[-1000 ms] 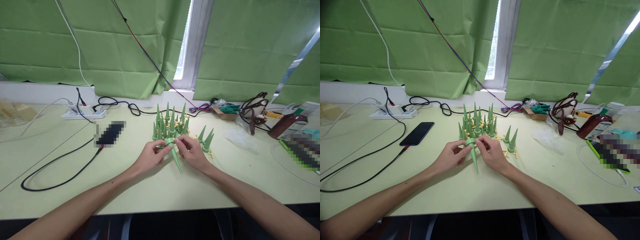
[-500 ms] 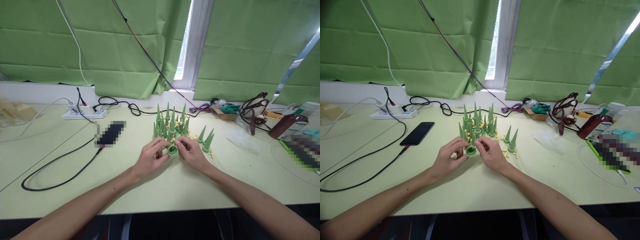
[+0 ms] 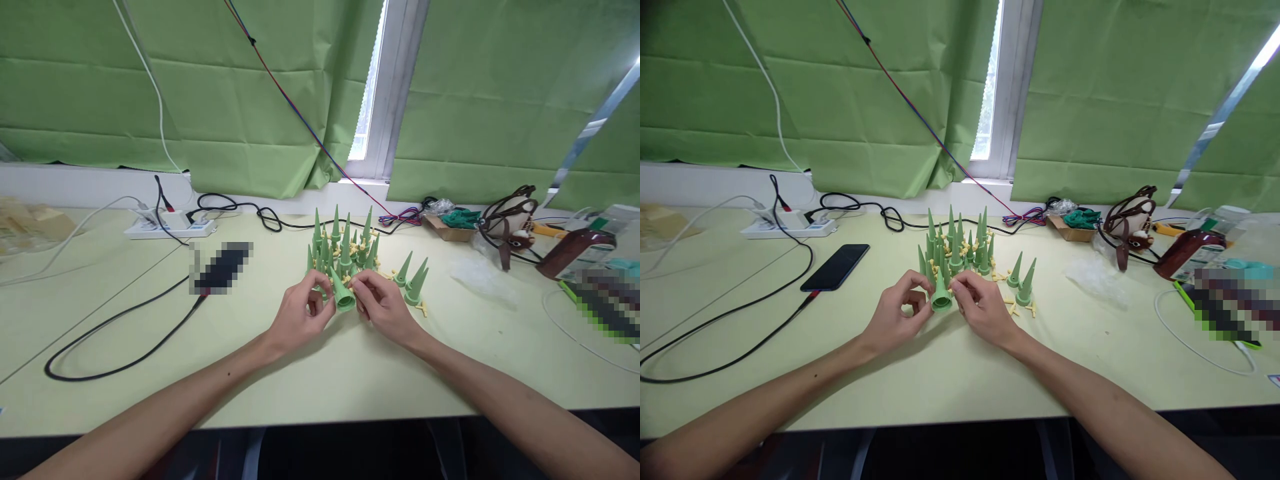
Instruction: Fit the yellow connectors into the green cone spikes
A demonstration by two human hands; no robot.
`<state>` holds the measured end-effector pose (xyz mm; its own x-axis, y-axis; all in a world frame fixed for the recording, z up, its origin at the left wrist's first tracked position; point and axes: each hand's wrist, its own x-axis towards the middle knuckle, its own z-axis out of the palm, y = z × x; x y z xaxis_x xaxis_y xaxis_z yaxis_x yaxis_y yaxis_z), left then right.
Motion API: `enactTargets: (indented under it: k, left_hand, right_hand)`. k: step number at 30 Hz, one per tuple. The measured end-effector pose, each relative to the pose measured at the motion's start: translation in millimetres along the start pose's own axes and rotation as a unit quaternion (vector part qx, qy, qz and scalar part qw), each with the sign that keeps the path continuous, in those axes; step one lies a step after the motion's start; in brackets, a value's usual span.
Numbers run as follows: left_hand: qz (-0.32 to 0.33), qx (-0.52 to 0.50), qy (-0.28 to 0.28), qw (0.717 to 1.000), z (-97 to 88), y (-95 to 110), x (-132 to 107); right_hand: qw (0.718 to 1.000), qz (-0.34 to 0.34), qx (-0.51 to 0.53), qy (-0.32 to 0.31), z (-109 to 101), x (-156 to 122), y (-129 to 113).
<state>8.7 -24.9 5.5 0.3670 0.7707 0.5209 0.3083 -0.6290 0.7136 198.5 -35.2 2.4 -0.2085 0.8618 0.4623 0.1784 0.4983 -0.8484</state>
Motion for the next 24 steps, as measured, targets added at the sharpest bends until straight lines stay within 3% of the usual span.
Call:
enactTargets:
  k: [6, 12, 24]
  left_hand:
    - [-0.097, -0.074, -0.039, 0.992, -1.5, 1.1, 2.8]
    - [-0.181, -0.168, -0.112, 0.963, -0.3, 0.5, 3.5]
    - [-0.152, -0.144, -0.121, 0.970, -2.7, -1.5, 2.7]
  right_hand:
    - [1.000, -0.004, 0.011, 0.003, -0.3, 0.9, 1.5]
    - [1.000, -0.008, 0.008, -0.014, 0.3, 0.5, 3.3]
    - [0.999, 0.002, 0.004, -0.035, -0.3, 1.7, 4.8]
